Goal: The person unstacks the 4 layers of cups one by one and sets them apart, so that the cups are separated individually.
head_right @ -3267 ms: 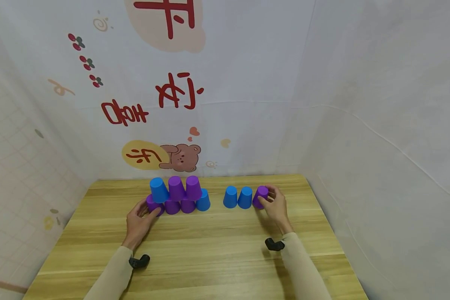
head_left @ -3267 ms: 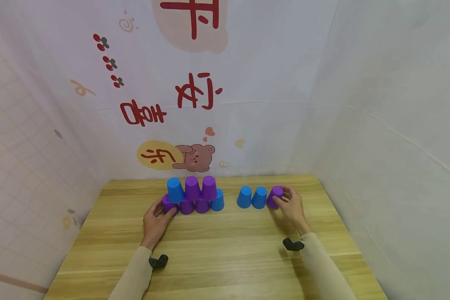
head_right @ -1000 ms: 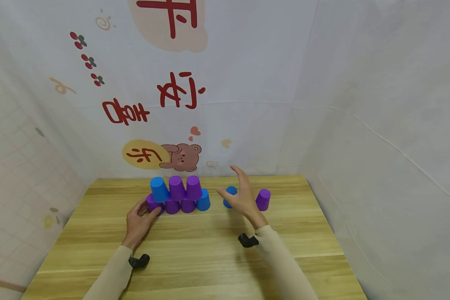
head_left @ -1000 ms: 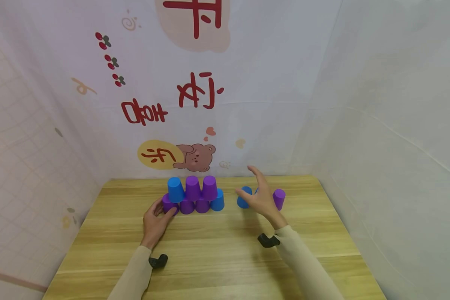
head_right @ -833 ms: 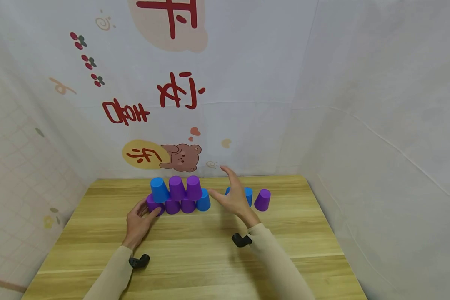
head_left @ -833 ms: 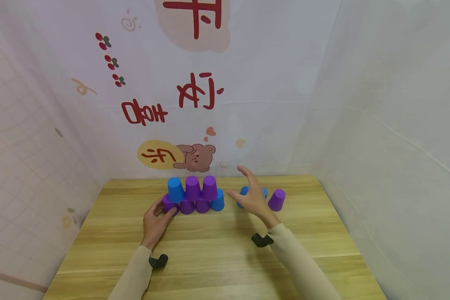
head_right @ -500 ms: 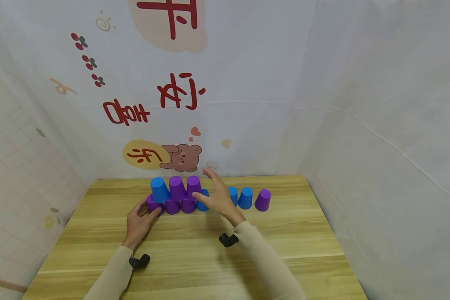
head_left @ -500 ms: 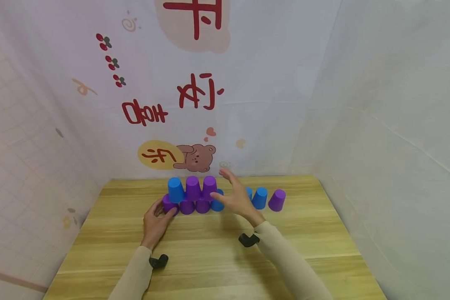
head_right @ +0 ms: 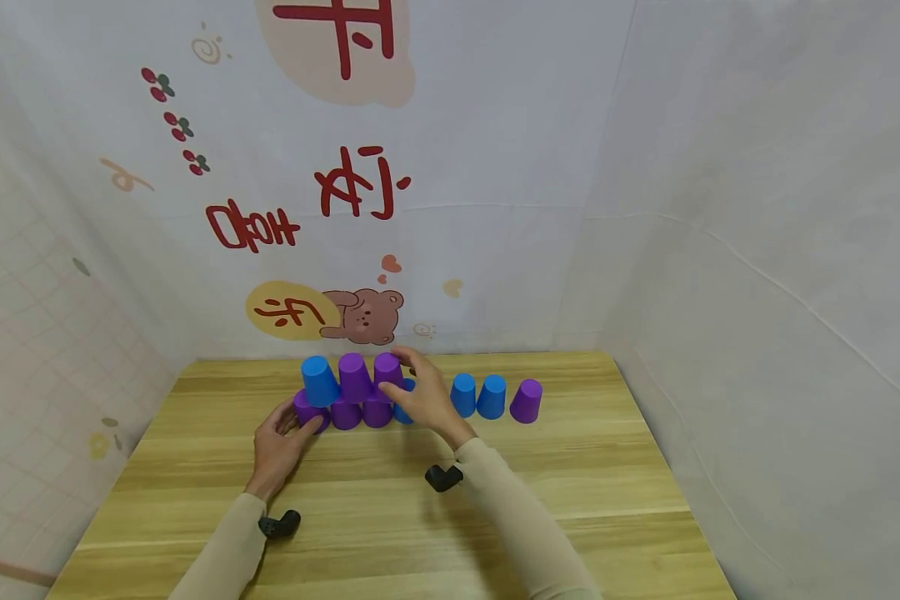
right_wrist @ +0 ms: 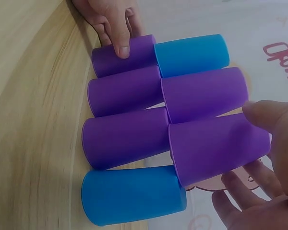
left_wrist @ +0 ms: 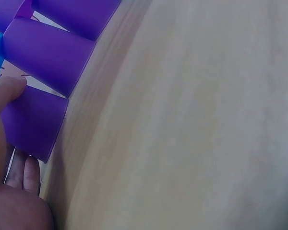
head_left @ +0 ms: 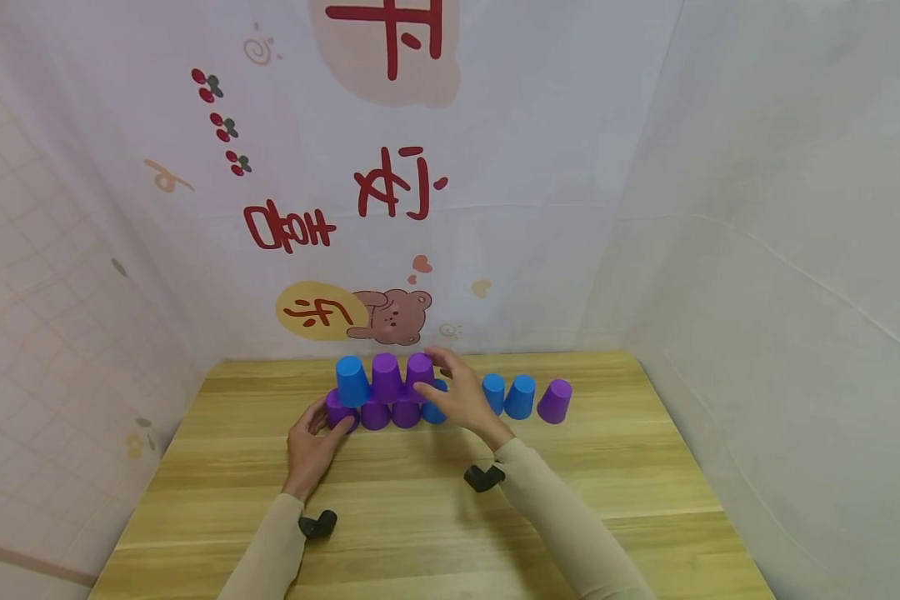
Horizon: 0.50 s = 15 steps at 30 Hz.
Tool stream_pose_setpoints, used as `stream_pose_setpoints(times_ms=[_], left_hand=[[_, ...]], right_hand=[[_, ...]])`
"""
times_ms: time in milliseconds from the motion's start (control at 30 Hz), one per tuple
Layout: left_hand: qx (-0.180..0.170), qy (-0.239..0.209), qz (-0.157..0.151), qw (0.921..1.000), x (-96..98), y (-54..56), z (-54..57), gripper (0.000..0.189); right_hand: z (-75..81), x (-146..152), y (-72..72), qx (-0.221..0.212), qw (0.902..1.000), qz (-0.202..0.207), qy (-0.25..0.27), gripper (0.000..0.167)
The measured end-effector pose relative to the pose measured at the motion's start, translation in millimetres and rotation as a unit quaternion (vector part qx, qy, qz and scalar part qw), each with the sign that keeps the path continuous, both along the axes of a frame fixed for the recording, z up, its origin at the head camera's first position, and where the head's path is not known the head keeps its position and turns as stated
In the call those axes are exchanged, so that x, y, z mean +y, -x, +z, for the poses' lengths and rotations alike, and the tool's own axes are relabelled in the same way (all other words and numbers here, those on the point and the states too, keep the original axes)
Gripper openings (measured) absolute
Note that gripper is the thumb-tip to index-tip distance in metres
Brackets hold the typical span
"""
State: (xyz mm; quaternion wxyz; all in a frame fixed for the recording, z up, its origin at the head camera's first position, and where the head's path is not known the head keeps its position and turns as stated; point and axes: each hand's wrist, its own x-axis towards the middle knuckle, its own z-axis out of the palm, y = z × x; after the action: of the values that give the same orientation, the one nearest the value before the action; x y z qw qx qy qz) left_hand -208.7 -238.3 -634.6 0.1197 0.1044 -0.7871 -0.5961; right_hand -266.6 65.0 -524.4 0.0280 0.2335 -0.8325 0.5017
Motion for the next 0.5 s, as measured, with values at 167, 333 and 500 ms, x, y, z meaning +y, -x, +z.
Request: stream_pose_setpoints(times_ms=[167,333,500], left_hand=[[0.004,0.005,0.002,1.0,0.0,0.0,0.9,0.071],[0.013,0.006,0.003,0.9999,1.1,-0.5,1.5,0.069],[0.019,0.001,0.001,0.9998,1.2,-0.8,1.2,0.069]], right_hand=[[0.0,-0.8,1.2,-0.006,1.0,-0.001,0.007,0.064],[-1.3,-2.0,3.2,-0.005,0.9999,-0.004,0.012,0.06],[-2.2,-3.1,5.2,-0.005,0.9997,-0.002,0.024,0.058]])
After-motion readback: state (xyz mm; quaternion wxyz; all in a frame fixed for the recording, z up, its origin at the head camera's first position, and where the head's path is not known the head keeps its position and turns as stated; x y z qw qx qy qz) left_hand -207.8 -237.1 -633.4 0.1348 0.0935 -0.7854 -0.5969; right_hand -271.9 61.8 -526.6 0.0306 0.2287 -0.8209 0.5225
